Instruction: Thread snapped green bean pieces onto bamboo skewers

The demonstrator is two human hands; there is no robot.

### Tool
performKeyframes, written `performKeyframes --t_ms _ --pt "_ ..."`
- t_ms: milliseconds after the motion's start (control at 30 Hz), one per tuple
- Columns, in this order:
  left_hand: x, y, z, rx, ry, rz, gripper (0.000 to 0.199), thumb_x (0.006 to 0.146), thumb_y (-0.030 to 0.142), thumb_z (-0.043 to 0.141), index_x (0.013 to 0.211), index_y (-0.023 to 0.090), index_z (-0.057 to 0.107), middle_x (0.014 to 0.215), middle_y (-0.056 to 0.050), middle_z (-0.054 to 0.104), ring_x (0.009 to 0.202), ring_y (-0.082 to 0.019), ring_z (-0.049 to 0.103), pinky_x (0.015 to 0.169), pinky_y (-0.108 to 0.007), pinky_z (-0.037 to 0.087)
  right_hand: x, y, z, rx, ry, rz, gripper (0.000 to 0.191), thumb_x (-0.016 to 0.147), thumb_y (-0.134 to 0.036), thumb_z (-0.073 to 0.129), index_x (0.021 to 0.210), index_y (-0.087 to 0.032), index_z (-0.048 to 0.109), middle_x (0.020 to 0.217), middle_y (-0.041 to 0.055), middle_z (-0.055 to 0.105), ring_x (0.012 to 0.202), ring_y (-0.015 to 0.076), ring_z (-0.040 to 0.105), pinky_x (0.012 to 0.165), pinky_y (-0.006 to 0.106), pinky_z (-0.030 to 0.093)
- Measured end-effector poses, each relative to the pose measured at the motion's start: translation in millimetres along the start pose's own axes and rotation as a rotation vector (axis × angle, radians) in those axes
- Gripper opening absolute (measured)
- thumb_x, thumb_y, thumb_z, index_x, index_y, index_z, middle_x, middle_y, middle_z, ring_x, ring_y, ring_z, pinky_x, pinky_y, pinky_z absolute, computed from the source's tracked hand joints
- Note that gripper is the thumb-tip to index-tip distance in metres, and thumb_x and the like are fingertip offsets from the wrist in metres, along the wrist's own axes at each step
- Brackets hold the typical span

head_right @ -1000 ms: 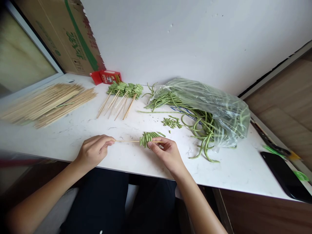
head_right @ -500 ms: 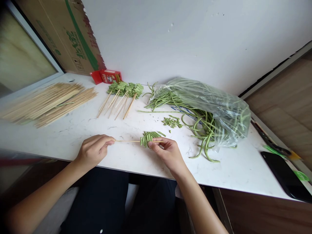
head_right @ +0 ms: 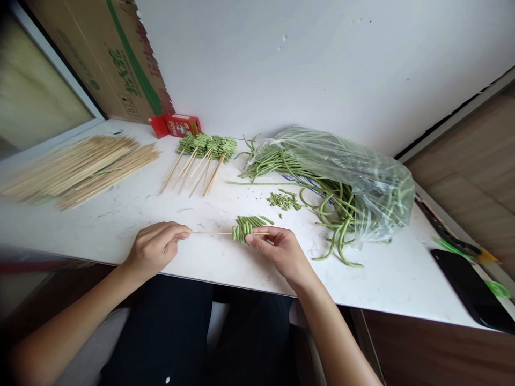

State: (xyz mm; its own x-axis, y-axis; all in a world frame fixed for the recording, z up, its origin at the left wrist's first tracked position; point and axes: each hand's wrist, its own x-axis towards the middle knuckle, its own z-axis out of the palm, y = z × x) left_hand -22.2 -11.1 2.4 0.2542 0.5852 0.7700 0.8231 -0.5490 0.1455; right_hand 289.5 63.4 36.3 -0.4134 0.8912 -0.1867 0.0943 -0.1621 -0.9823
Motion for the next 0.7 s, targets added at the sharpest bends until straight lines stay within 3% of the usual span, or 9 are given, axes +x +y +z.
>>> performKeyframes --t_ms 333,500,567,700 --pt "-0.7 -0.4 0.2 -0.019 -0.006 -0.016 0.033 0.089 -0.008 0.049 0.096 0.019 0.067 0.081 0.000 0.078 0.069 -0.015 0.074 0.063 -0.027 0.061 1.0 2.5 1.5 -0.027 0.030 -0.020 0.038 0.077 -0.054 0.091 0.095 -0.022 0.084 0.079 0.0042 0.076 0.074 0.0210 0.065 0.066 0.033 0.050" --pt "-1.6 -0.6 0.4 -0.008 -0.019 -0.058 0.037 0.085 -0.011 0.047 0.097 0.018 0.066 0.078 0.002 0.076 0.069 -0.014 0.074 0.064 -0.024 0.060 1.9 -5.1 -9.4 -0.131 0.093 -0.095 0.049 0.082 -0.066 0.082 0.099 -0.021 0.085 0.093 0.0091 0.079 0.079 0.0224 0.065 0.066 0.034 0.048" --pt "-2.3 -0.6 0.5 0.004 -0.026 -0.076 0.038 0.084 -0.012 0.047 0.097 0.018 0.066 0.079 0.002 0.076 0.070 -0.013 0.075 0.065 -0.024 0.061 3.8 -5.7 -19.7 -0.259 0.168 -0.168 0.051 0.084 -0.068 0.080 0.106 -0.022 0.084 0.099 0.0108 0.079 0.081 0.0237 0.064 0.065 0.035 0.047" --pt "-2.6 -0.3 0.6 0.046 -0.018 -0.111 0.040 0.082 -0.011 0.045 0.097 0.019 0.067 0.080 0.002 0.077 0.071 -0.014 0.077 0.065 -0.024 0.061 10.0 3.2 -37.7 -0.737 0.380 -0.377 0.043 0.091 -0.063 0.074 0.111 -0.025 0.082 0.100 0.0120 0.078 0.086 0.0290 0.060 0.074 0.043 0.050"
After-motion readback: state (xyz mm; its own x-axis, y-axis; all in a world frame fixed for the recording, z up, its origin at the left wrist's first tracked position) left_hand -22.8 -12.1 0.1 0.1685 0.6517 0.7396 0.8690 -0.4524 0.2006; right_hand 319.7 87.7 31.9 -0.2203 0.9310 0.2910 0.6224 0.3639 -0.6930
